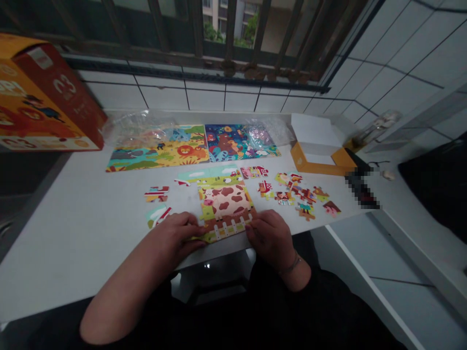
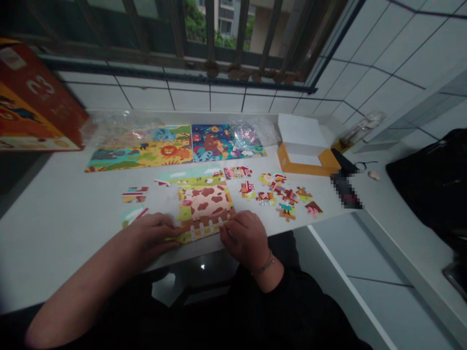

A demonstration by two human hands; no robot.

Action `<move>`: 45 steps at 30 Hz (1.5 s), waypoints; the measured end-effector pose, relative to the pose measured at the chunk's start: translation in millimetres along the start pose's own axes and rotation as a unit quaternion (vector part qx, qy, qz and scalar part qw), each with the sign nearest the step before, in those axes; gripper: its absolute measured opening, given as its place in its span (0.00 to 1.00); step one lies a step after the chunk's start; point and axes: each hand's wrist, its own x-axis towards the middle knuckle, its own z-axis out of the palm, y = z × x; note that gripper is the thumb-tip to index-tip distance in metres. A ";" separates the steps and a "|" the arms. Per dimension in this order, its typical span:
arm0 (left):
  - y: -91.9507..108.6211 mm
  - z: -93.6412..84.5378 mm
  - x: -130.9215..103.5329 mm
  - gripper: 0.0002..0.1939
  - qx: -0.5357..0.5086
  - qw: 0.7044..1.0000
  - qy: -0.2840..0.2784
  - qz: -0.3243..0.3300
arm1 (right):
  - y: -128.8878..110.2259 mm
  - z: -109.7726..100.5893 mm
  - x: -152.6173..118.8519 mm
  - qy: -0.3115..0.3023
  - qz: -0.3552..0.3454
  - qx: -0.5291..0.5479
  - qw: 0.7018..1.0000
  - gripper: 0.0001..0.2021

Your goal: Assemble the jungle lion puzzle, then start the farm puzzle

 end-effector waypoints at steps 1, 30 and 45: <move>-1.8 2.0 -0.8 0.13 0.008 1.000 0.002 0.009 | 0.1 -0.2 1.4 -0.007 -0.006 0.010 1.000 0.07; 20.5 11.3 4.6 0.14 0.095 0.995 0.022 0.030 | 8.4 -2.1 -3.9 -0.090 -0.006 0.019 0.996 0.08; -15.2 -20.6 -15.7 0.19 0.054 0.991 0.123 -0.027 | 60.3 -0.5 20.5 0.014 0.234 -0.199 0.952 0.18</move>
